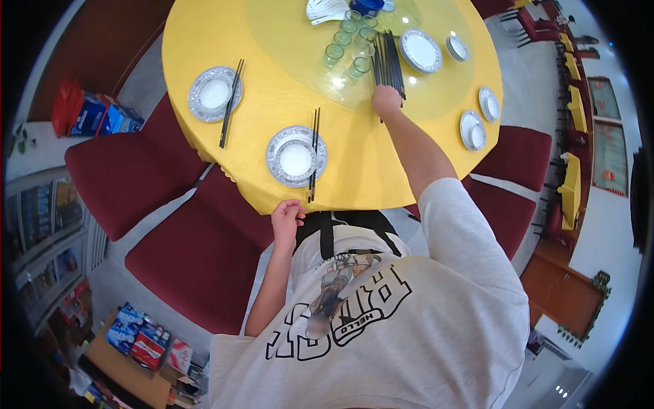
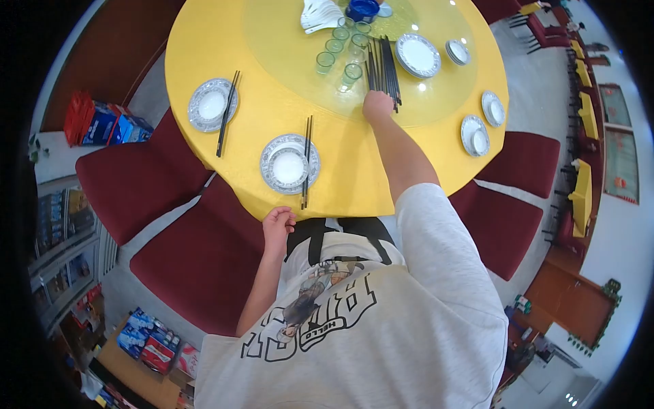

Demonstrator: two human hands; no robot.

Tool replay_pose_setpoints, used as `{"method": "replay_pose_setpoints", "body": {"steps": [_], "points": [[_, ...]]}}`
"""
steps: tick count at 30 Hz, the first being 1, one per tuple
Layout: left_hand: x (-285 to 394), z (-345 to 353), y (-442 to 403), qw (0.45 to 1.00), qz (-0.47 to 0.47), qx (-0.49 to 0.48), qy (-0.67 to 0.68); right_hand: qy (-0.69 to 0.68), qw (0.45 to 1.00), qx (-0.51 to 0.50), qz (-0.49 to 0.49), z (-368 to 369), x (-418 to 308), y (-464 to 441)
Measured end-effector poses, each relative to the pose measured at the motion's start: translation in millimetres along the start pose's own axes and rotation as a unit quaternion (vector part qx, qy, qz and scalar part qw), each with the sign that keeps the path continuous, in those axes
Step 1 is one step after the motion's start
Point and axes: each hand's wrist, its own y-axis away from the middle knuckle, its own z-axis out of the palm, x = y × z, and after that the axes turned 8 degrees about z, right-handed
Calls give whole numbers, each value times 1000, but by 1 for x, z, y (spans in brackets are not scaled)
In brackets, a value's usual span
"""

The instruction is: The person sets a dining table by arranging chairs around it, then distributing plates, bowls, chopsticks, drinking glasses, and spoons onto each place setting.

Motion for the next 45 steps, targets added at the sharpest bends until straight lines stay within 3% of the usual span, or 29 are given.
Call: {"method": "replay_pose_setpoints", "body": {"steps": [10,12,15,18,19,21,23,27,29,33,36,38,39,41,45], "points": [[19,47,-16,995,-33,-83,-41,-36,999,32,-3,23,28,14],[19,52,-23,990,-46,-114,-70,-48,996,56,-53,21,35,20],[8,58,-36,984,-42,-146,-97,-70,996,31,-39,7,43,27],[8,66,-50,974,-11,-172,-145,-152,987,46,-26,-6,61,35],[11,77,-55,974,-9,-175,-141,-211,977,-6,-42,-12,71,46],[17,101,-62,956,21,-230,-181,-355,923,-143,-37,-10,90,81],[30,137,-58,956,8,-261,-134,-568,765,-301,-45,11,112,131],[16,197,-49,920,-39,-382,-82,-645,625,-441,-11,26,151,226],[-10,211,-44,908,-53,-404,-98,-673,582,-456,7,26,172,246],[-41,249,-28,915,-72,-375,-134,-674,578,-459,-31,46,216,243],[-55,299,-30,920,-50,-337,-194,-699,583,-413,28,59,249,233],[-64,343,-37,918,-20,-332,-215,-747,556,-336,143,66,277,224],[-72,363,-37,919,-2,-323,-225,-753,547,-338,143,75,291,218],[-84,407,-40,914,4,-318,-252,-818,475,-291,145,96,316,202],[-129,487,-59,897,-10,-326,-299,-832,465,-247,174,121,375,159]]}}
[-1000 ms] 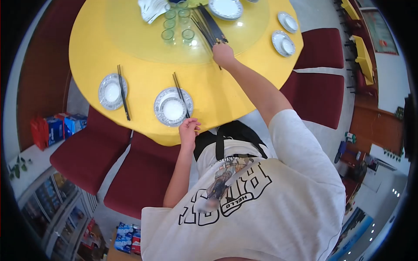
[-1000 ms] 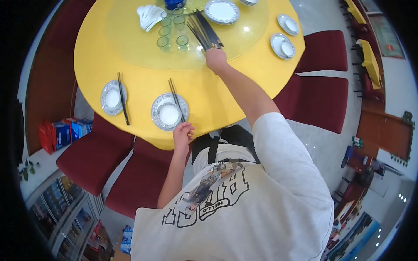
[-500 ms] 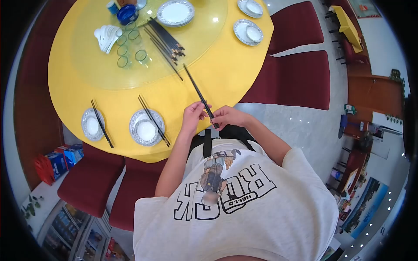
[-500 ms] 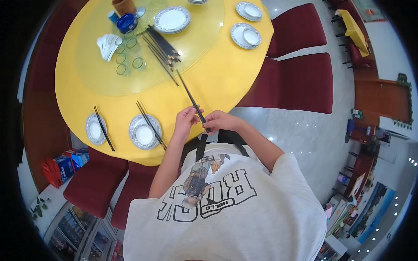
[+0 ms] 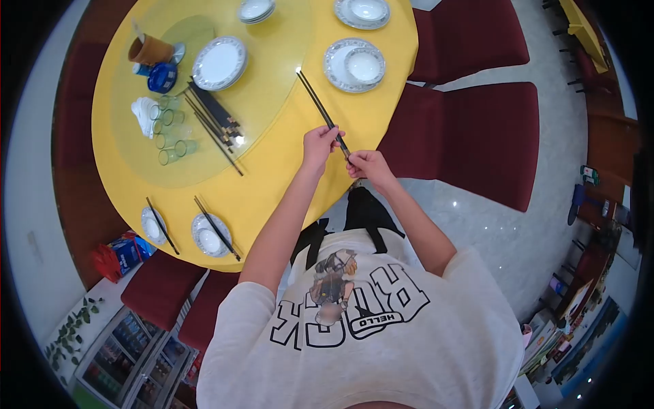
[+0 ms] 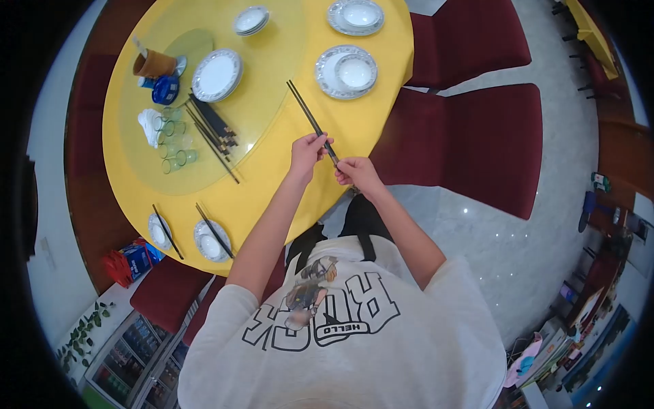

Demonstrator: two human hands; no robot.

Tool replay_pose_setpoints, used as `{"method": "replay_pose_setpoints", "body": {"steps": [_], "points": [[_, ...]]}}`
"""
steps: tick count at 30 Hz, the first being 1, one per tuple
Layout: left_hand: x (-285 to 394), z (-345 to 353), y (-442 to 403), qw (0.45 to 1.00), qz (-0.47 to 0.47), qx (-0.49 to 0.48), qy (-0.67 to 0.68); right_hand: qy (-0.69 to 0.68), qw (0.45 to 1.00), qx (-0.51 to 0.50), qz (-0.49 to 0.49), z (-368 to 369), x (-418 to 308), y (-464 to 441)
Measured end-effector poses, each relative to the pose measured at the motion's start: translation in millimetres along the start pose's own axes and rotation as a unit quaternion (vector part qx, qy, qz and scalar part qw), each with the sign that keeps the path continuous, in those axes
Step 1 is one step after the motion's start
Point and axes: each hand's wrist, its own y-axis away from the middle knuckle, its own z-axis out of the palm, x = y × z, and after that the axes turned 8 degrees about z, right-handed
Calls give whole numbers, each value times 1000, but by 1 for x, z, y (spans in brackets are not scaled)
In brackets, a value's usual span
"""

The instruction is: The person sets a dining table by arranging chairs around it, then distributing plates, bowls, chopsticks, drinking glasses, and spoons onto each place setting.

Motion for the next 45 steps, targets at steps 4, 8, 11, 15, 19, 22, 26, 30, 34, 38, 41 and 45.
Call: {"method": "replay_pose_setpoints", "body": {"steps": [4,8,11,15,19,22,26,30,34,38,41,45], "points": [[-8,41,-50,999,-23,35,20,26,1000,2,3,-53,-34,-35],[-9,65,-82,997,-42,47,43,53,998,-11,39,-93,-64,-55],[-8,72,-90,996,-82,47,4,52,997,-15,47,-108,-73,-72],[-5,71,-74,994,-107,21,33,24,999,-11,28,-114,-80,-87],[5,35,-23,993,-57,104,7,-4,1000,19,21,-110,-83,-101],[-9,-31,7,965,34,258,-42,-11,1000,22,13,-104,-85,-101],[-46,-149,39,841,142,462,-244,15,996,92,-6,-95,-92,-78],[-19,-183,65,761,16,433,-483,66,983,173,-13,-93,-82,-53],[-21,-197,63,784,-33,358,-506,49,974,221,-16,-88,-55,-12],[-31,-216,54,804,34,374,-461,20,968,249,-7,-77,-21,20],[-15,-227,48,810,88,387,-431,21,965,262,-6,-62,3,36],[-6,-241,24,815,100,376,-429,40,964,261,4,-41,20,44]]}}
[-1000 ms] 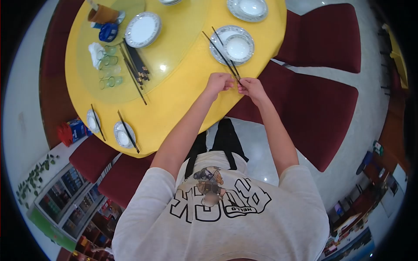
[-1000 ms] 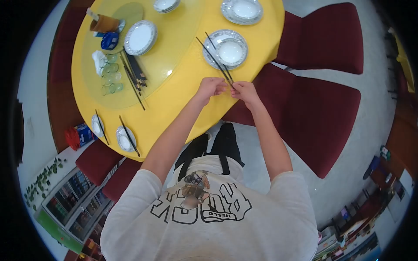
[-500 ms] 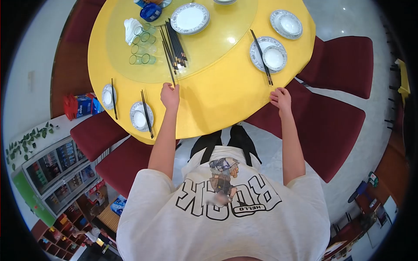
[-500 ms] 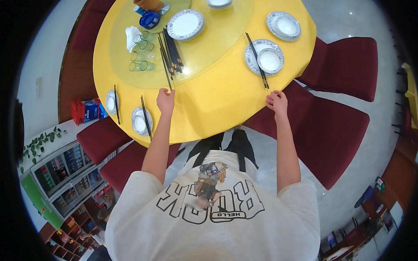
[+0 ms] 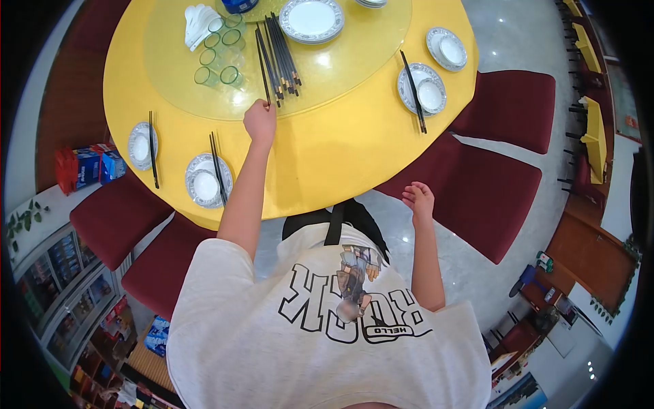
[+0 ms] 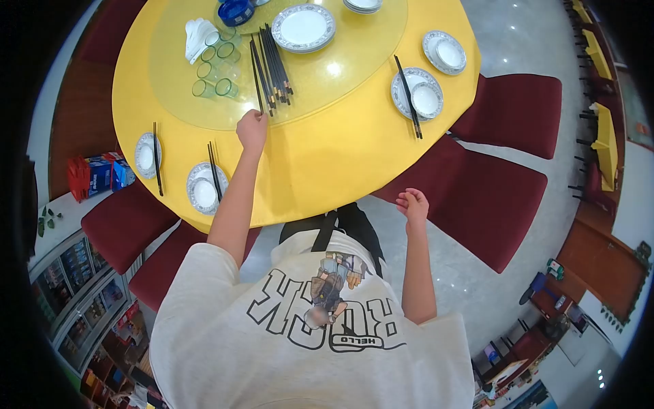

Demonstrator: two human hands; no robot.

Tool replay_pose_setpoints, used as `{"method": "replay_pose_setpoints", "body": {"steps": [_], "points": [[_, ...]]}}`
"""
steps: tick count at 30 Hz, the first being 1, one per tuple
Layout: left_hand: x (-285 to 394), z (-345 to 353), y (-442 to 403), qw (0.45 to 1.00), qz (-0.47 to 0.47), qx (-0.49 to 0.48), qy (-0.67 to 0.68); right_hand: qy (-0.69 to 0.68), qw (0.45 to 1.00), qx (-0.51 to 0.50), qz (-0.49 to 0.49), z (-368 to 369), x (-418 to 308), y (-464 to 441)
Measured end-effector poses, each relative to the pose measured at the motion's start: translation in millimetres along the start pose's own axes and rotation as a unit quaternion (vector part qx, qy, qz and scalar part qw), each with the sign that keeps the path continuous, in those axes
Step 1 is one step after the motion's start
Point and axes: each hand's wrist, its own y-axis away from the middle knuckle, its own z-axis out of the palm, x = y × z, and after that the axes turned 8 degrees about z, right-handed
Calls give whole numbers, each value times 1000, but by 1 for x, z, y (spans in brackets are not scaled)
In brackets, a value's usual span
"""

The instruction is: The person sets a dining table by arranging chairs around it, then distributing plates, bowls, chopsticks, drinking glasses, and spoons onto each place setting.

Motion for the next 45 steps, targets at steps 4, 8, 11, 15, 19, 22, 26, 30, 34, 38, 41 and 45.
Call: {"method": "replay_pose_setpoints", "body": {"steps": [4,8,11,15,19,22,26,30,34,38,41,45], "points": [[2,3,-12,999,8,-24,-31,-6,1000,-3,-2,17,12,15],[13,-4,-15,996,8,-53,-64,4,1000,-9,-11,27,17,21],[14,-3,-18,990,28,-97,-100,30,999,-22,-16,43,22,28],[8,-9,-9,991,-12,-113,-71,99,991,-91,-11,99,27,33],[-7,-21,26,984,-78,-163,-2,158,958,-239,-9,189,16,39],[-6,-30,80,982,-97,-150,60,152,947,-282,-23,252,15,42],[-4,-37,138,975,-93,-172,102,162,936,-307,-65,299,43,29],[16,-41,167,979,-90,-148,112,372,870,-254,-200,278,31,46],[55,-38,169,983,-14,-141,115,411,851,-240,-223,238,-6,51],[100,-18,155,964,14,-174,199,129,932,-272,-203,154,-83,2],[121,7,152,945,23,-200,257,158,946,-221,-180,59,-170,-70],[161,28,154,929,-19,-261,263,219,931,-252,-146,-25,-261,-151]]}}
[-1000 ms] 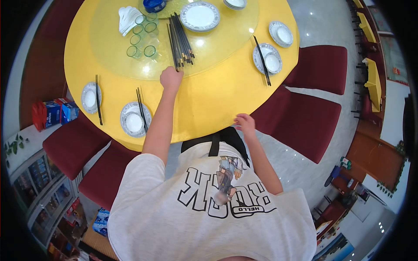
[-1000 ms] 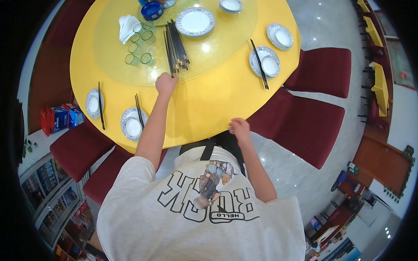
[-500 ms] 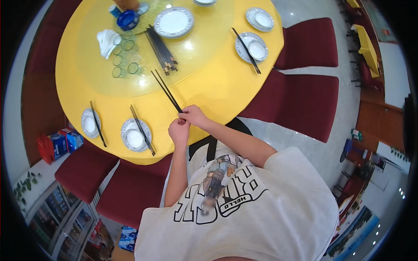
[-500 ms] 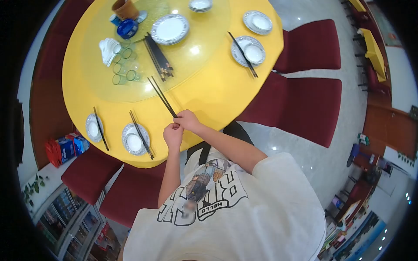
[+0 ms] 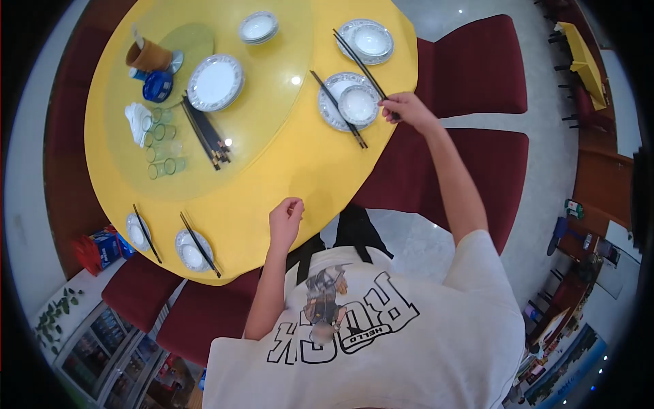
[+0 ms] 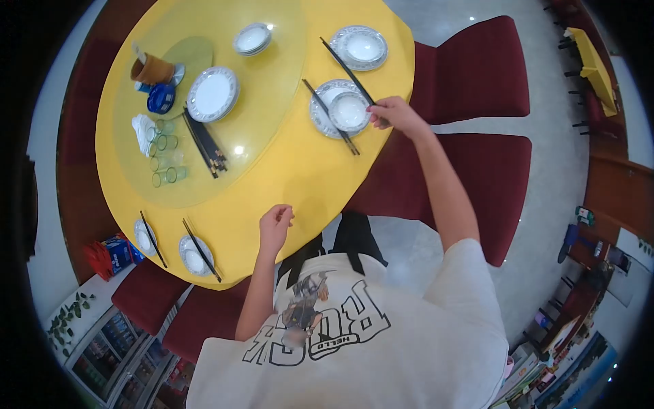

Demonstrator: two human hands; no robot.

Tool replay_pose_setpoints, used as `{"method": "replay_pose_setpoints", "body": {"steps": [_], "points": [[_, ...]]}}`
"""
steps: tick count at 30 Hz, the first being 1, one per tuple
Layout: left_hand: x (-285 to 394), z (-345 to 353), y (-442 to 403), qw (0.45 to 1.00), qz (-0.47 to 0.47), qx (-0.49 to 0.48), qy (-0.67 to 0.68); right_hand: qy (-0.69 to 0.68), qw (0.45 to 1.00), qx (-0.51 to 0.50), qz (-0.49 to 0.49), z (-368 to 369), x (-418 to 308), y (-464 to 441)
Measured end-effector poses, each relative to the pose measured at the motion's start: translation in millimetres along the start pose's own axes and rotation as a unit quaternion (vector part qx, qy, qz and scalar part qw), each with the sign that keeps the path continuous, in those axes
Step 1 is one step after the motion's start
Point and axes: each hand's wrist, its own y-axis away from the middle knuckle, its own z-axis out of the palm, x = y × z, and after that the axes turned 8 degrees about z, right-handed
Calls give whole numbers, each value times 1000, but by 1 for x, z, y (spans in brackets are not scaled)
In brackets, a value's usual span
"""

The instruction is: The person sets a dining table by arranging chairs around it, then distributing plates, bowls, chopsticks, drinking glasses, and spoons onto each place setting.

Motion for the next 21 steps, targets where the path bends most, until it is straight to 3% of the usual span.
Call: {"method": "replay_pose_setpoints", "body": {"steps": [4,10,12,21], "points": [[10,33,-5,999,-51,-13,9,-41,990,-121,59,-61,-5,-52],[51,53,-10,997,-63,-19,-31,-54,968,-229,89,-78,8,-107],[60,54,-12,997,-68,-5,-26,-86,977,-157,112,-76,9,-113],[71,56,-15,997,-72,20,-14,-172,972,-117,106,-89,22,-132]]}}
